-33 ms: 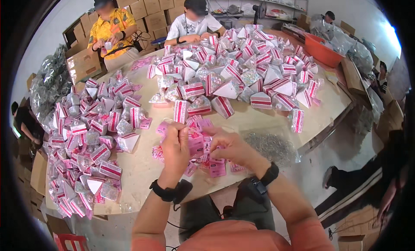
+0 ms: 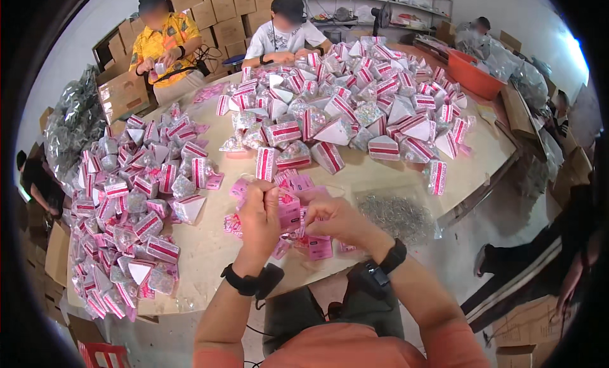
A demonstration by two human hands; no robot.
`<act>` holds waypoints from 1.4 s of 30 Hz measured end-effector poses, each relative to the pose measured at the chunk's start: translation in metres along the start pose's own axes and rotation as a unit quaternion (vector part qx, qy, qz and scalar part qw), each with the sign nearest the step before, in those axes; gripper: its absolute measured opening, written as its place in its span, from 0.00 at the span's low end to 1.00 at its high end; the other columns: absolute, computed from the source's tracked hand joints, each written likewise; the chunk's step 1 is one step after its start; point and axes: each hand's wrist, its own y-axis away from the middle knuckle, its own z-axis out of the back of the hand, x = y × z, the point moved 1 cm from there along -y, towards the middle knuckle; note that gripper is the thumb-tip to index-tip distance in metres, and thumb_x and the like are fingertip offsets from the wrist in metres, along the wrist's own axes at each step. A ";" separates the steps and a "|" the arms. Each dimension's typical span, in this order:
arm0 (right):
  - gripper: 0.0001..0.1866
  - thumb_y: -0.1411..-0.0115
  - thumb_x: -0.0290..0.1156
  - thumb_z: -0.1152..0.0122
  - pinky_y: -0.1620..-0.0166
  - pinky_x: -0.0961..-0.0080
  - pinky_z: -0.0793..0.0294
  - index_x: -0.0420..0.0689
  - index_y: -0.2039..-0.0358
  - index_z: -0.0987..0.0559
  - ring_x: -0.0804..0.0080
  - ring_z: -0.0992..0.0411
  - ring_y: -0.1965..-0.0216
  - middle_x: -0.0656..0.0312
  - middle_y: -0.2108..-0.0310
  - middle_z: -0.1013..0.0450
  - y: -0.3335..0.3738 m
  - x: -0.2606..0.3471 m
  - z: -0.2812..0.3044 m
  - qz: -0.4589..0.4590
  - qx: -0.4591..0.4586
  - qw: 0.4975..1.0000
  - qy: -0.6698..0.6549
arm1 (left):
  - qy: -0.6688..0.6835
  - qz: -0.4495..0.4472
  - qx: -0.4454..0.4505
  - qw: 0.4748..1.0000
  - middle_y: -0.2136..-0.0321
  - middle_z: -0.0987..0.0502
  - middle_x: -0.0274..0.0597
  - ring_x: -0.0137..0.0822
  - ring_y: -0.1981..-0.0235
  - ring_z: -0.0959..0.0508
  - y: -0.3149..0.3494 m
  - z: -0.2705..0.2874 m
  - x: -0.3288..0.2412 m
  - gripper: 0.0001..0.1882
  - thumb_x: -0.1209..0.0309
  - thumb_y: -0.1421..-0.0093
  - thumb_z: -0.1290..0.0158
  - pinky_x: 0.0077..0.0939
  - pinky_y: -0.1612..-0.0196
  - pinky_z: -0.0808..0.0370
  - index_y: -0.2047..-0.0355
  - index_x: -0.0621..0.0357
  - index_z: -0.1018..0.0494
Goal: The person repeatedly picks small pink packets and colorful bead-like items from a table, places them into small clear plastic bags, and sets the filled bags aside. Other people at the table perform similar packing actions. The workspace is a large table with many pre-packed items and cardboard boxes in the background.
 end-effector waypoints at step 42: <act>0.05 0.45 0.24 0.46 0.65 0.86 0.34 0.39 0.67 0.27 0.84 0.35 0.70 0.68 0.72 0.32 0.015 0.022 -0.039 -0.036 -0.271 0.902 -0.333 | 0.379 0.201 0.014 0.903 0.77 0.31 0.34 0.22 0.78 0.32 0.043 -0.013 -0.034 0.06 0.73 0.42 0.51 0.15 0.75 0.34 0.72 0.64 0.31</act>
